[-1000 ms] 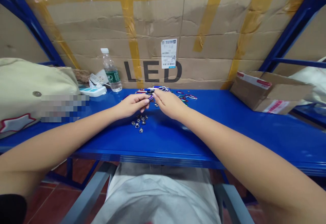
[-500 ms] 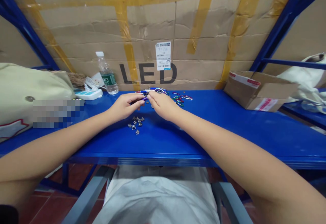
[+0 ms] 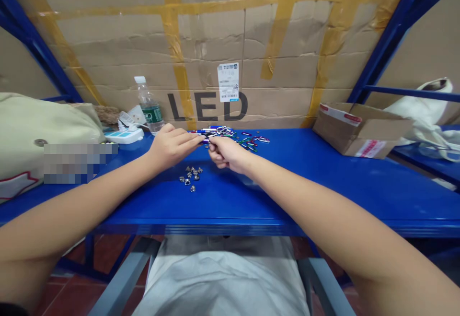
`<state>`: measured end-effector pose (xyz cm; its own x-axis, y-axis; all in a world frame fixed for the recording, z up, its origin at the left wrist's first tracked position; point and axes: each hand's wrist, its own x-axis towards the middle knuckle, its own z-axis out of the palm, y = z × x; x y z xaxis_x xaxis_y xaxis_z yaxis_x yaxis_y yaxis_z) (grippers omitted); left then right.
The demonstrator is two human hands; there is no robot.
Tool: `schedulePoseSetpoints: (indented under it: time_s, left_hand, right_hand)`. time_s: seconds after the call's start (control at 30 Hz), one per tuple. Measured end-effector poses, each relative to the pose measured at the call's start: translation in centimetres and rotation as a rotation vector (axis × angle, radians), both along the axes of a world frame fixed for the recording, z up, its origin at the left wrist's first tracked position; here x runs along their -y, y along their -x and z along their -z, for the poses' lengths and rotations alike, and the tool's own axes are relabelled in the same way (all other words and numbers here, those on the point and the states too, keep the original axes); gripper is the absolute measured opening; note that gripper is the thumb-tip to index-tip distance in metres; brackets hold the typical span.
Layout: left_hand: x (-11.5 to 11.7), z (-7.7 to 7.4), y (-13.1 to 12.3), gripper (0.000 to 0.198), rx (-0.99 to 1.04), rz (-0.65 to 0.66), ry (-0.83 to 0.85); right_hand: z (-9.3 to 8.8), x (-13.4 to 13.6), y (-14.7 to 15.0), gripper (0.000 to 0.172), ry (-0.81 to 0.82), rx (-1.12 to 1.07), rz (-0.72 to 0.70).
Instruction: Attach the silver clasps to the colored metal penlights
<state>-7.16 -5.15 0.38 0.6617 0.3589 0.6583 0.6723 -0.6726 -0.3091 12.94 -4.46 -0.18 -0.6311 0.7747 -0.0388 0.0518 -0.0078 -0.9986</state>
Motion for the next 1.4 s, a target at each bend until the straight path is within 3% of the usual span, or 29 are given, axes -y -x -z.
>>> schedulePoseSetpoints:
  time_s: [0.1,0.2,0.27,0.37,0.57,0.77,0.93,1.03,1.1,1.17,1.33,1.4]
  left_hand:
    - [-0.1,0.1,-0.5,0.029,0.216,0.083,0.282]
    - [0.0,0.1,-0.9,0.035,0.413,0.153,0.637]
    - [0.1,0.0,-1.1,0.039,0.486,0.163,0.803]
    - [0.2,-0.1,-1.0,0.041,0.523,0.174,0.896]
    - [0.0,0.3,-1.0,0.040,0.497,0.188,0.840]
    - [0.4,1.1,-1.2,0.025,0.366,0.142,0.285]
    - [0.6,1.0,-0.8,0.021,0.164,0.007,-0.059]
    - [0.4,0.5,-0.3,0.020,0.069,-0.008,-0.108]
    - [0.1,0.3,-0.2,0.020,0.044,-0.015,-0.073]
    - [-0.3,0.3,-0.3,0.021,0.084,-0.021,0.017]
    - [-0.8,0.4,-0.9,0.030,0.342,0.055,0.405]
    - [-0.8,0.5,-0.9,0.032,0.380,0.074,0.504]
  right_hand:
    - [-0.7,-0.1,-0.7,0.036,-0.282,0.163,0.072]
    - [-1.2,-0.1,-1.8,0.039,-0.857,0.403,0.210]
    - [-1.5,-0.3,-2.4,0.037,-1.149,0.560,0.242]
    - [-1.6,-0.6,-3.0,0.037,-1.309,0.733,0.227]
    - [-0.8,-0.8,-2.5,0.030,-1.346,0.669,0.153]
    - [0.0,-0.1,-1.0,0.030,-1.109,0.362,0.265]
    - [0.2,0.6,0.1,0.036,-0.657,0.145,0.261]
    - [0.3,0.7,0.5,0.033,-0.291,0.032,0.154]
    - [0.4,0.5,0.6,0.030,-0.148,0.004,0.080]
    - [0.4,0.0,0.3,0.032,-0.208,0.048,0.079]
    - [0.1,-1.2,-1.2,0.029,-1.019,0.434,0.303]
    - [0.1,-1.4,-1.6,0.027,-1.173,0.588,0.309]
